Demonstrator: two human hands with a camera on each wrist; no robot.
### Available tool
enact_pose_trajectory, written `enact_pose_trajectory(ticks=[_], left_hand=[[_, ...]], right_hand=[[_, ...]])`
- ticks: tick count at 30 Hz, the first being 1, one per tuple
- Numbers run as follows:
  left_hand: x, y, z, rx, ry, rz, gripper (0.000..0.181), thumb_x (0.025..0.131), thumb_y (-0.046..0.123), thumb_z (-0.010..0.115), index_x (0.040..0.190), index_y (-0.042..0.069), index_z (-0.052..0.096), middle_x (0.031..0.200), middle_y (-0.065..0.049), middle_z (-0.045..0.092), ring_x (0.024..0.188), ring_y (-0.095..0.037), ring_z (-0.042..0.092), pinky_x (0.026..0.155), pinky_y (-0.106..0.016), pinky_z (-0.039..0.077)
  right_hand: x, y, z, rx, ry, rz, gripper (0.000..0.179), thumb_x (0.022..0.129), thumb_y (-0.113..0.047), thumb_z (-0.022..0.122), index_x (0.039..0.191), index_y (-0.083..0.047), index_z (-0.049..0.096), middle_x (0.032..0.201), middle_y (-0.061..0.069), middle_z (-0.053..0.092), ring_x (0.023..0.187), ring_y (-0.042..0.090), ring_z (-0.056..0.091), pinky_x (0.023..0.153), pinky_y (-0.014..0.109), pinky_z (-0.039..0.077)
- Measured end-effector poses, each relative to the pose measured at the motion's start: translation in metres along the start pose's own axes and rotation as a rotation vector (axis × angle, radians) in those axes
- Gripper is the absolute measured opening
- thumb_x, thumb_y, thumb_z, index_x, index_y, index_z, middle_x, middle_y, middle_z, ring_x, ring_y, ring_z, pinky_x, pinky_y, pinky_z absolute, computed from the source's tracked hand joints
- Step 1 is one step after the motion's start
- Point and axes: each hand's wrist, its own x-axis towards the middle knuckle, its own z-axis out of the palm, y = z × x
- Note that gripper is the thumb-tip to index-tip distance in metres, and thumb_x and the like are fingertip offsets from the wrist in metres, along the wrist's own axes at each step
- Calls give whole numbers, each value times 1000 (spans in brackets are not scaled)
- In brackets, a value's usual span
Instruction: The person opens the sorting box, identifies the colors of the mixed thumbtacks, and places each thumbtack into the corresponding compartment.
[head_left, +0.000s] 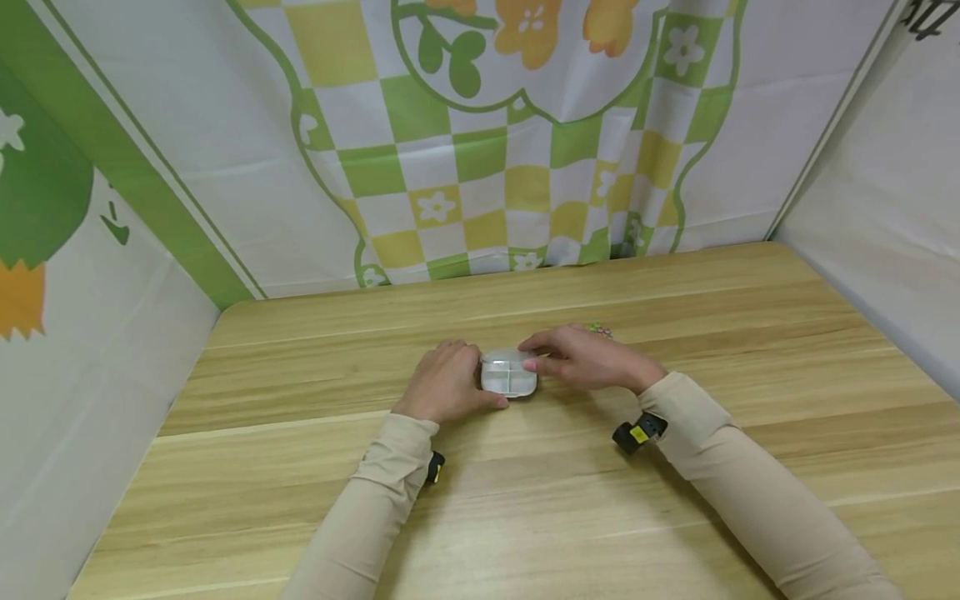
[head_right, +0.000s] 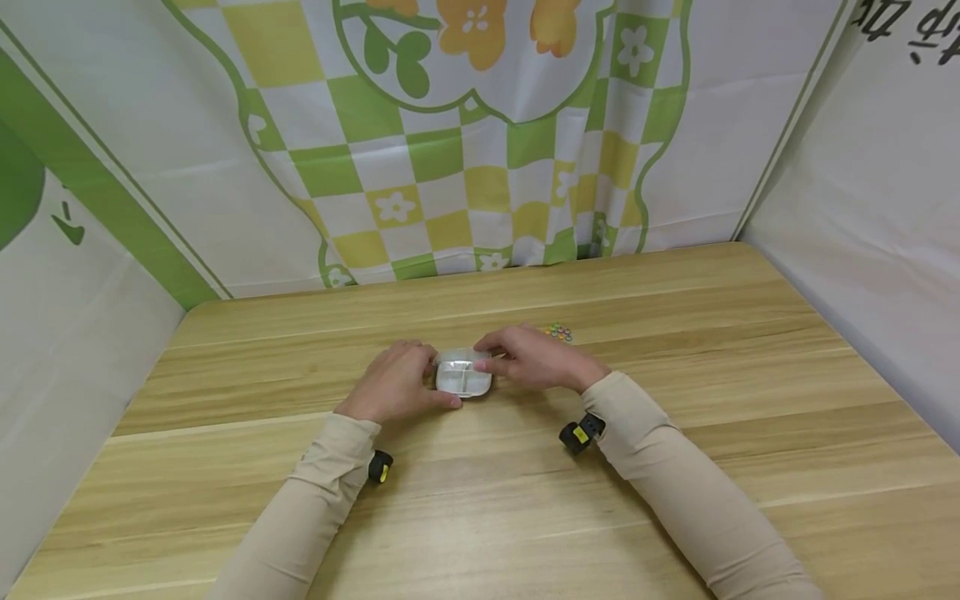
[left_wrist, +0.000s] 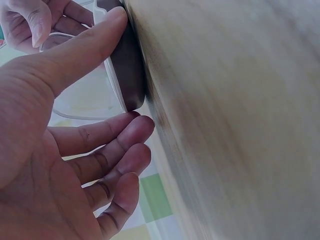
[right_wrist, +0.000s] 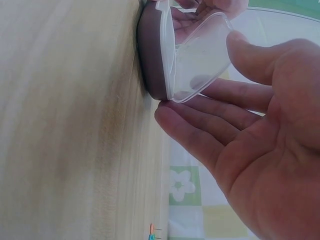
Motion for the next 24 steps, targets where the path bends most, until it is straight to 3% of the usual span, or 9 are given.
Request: enact_pose_trajectory(ticks=[12, 24], left_hand=[[1, -1, 0, -3, 0, -6, 48, 69, 43, 94, 88, 6, 69, 77, 0, 58, 74, -19, 53, 67, -37, 45], [2, -3, 0, -20, -2, 1, 46, 70, 41, 94, 90, 7, 70, 77, 1, 58, 75, -19, 54, 69, -38, 45]], right_hand=[[0, 3, 0, 16, 27, -24, 42, 108, -26, 52, 136, 5, 59, 132, 16, 64, 124, 28, 59, 101, 48, 47], [3, 4, 0, 45, 69, -13, 38, 110, -24, 45, 134, 1, 63, 129, 13, 67, 123, 25, 59, 103, 47, 46]])
